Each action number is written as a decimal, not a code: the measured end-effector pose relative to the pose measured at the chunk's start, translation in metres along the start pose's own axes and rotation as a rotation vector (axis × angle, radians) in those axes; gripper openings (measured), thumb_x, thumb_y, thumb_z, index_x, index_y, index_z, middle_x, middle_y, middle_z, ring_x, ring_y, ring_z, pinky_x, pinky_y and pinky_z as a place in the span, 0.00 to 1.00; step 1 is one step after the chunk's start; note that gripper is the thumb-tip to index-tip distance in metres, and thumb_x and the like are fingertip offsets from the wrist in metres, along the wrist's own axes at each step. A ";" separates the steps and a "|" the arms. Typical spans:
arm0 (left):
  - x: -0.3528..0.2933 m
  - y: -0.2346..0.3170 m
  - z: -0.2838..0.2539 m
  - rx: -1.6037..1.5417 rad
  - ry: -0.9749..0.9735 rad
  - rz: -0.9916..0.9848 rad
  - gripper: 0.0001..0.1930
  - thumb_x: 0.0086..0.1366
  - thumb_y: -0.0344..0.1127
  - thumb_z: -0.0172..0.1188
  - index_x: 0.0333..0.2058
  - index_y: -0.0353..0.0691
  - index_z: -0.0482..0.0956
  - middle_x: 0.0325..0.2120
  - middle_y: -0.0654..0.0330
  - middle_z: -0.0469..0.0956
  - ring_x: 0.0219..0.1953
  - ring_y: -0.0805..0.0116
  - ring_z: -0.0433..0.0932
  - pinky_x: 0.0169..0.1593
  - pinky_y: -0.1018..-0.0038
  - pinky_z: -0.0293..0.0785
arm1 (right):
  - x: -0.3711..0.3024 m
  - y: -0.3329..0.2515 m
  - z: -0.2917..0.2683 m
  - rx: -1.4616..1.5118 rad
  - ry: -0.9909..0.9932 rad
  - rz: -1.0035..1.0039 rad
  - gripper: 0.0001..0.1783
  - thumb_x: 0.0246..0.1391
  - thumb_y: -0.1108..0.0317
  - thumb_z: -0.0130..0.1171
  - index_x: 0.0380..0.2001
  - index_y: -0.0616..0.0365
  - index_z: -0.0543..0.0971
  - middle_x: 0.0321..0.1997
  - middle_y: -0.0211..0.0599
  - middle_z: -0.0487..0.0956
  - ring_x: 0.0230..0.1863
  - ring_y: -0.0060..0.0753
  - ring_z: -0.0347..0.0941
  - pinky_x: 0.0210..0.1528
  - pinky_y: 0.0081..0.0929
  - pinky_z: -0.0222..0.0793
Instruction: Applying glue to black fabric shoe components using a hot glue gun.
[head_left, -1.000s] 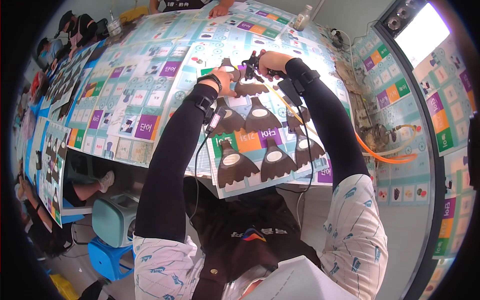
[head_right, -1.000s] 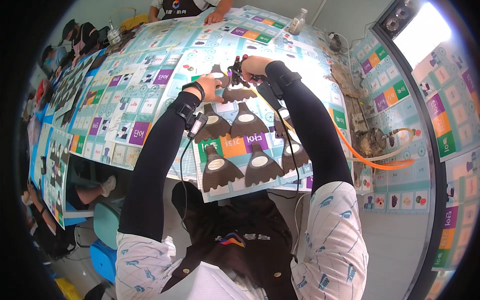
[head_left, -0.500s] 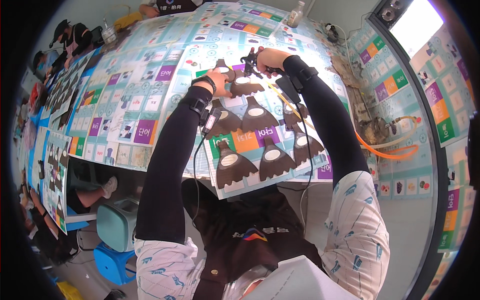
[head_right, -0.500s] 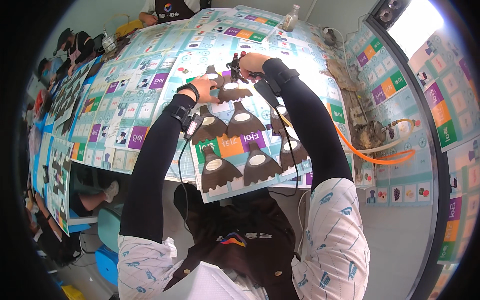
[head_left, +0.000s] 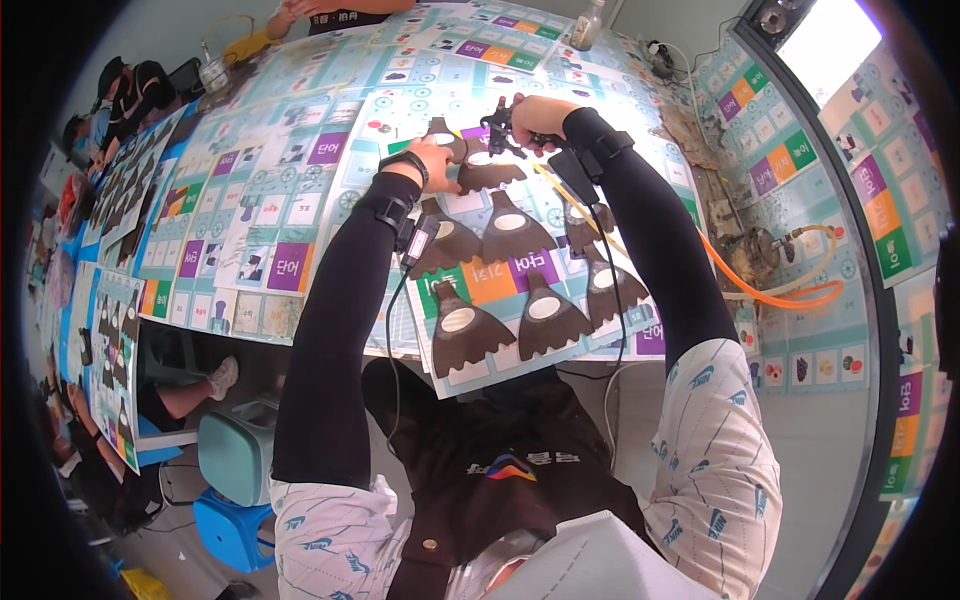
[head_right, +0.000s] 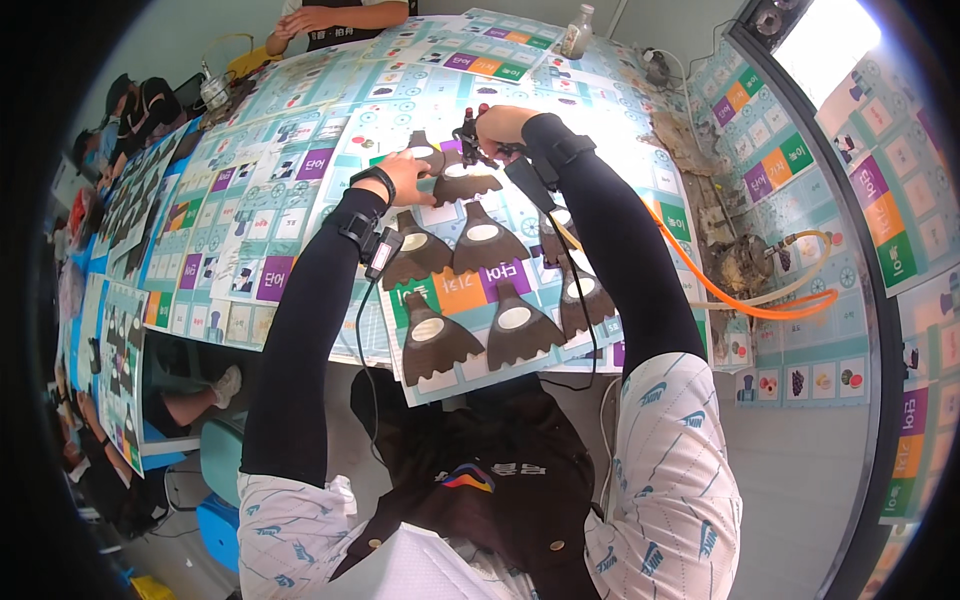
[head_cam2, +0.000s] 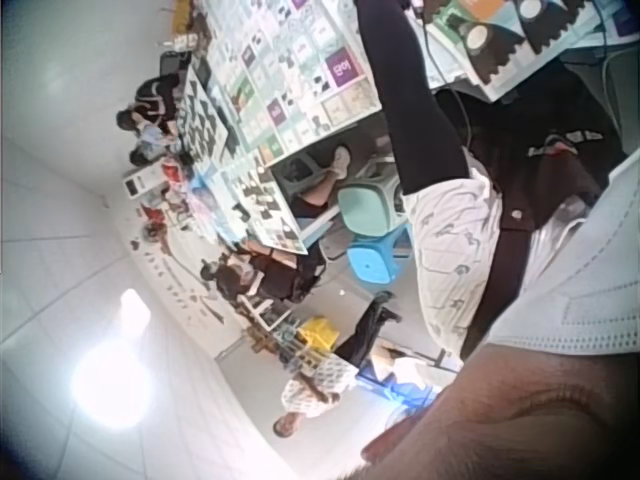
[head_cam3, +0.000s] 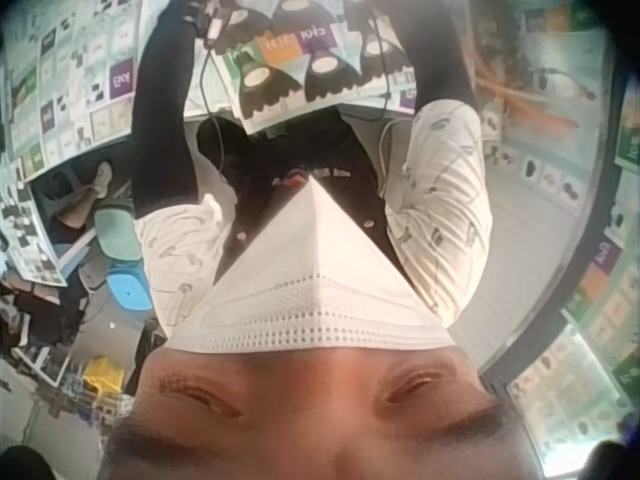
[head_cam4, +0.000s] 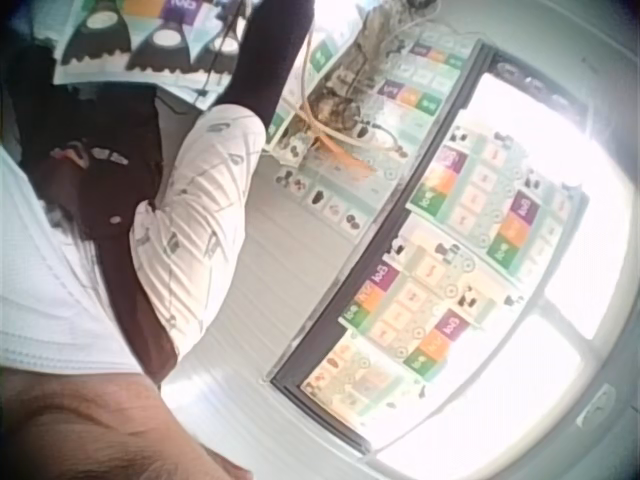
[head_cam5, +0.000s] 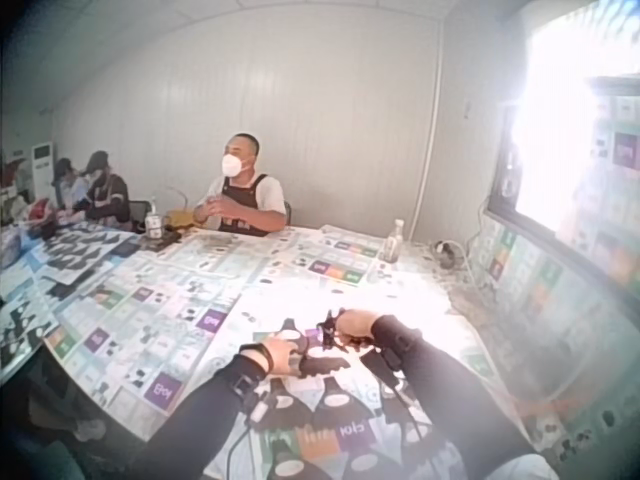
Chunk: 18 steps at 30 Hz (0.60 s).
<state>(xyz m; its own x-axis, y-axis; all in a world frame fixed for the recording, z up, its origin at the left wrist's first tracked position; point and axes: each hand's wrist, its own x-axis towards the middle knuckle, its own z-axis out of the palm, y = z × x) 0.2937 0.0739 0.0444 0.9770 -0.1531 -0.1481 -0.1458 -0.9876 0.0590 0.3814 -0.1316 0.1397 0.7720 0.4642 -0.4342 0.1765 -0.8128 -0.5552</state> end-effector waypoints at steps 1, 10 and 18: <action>0.000 0.000 0.000 0.010 -0.008 0.002 0.36 0.50 0.62 0.67 0.55 0.48 0.75 0.49 0.49 0.71 0.56 0.50 0.68 0.59 0.62 0.66 | 0.000 -0.001 0.002 0.001 -0.019 -0.013 0.04 0.30 0.74 0.55 0.14 0.64 0.76 0.17 0.43 0.74 0.17 0.36 0.71 0.18 0.30 0.62; -0.001 0.000 0.002 -0.005 0.016 -0.012 0.36 0.51 0.62 0.66 0.55 0.48 0.75 0.51 0.47 0.69 0.57 0.49 0.68 0.60 0.62 0.66 | -0.012 -0.017 0.014 0.090 -0.091 -0.036 0.05 0.36 0.75 0.56 0.22 0.64 0.77 0.19 0.40 0.75 0.17 0.33 0.72 0.17 0.28 0.61; 0.000 -0.003 0.003 0.004 0.014 0.010 0.36 0.50 0.61 0.67 0.55 0.48 0.75 0.49 0.48 0.71 0.56 0.49 0.69 0.59 0.62 0.66 | -0.008 0.004 0.004 0.071 -0.027 -0.024 0.03 0.29 0.75 0.54 0.13 0.64 0.73 0.22 0.44 0.74 0.16 0.37 0.68 0.17 0.31 0.58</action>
<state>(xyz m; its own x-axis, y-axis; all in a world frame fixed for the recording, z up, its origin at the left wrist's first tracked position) 0.2938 0.0771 0.0417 0.9776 -0.1627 -0.1332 -0.1564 -0.9861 0.0564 0.3740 -0.1373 0.1381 0.7514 0.4931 -0.4384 0.1504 -0.7749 -0.6139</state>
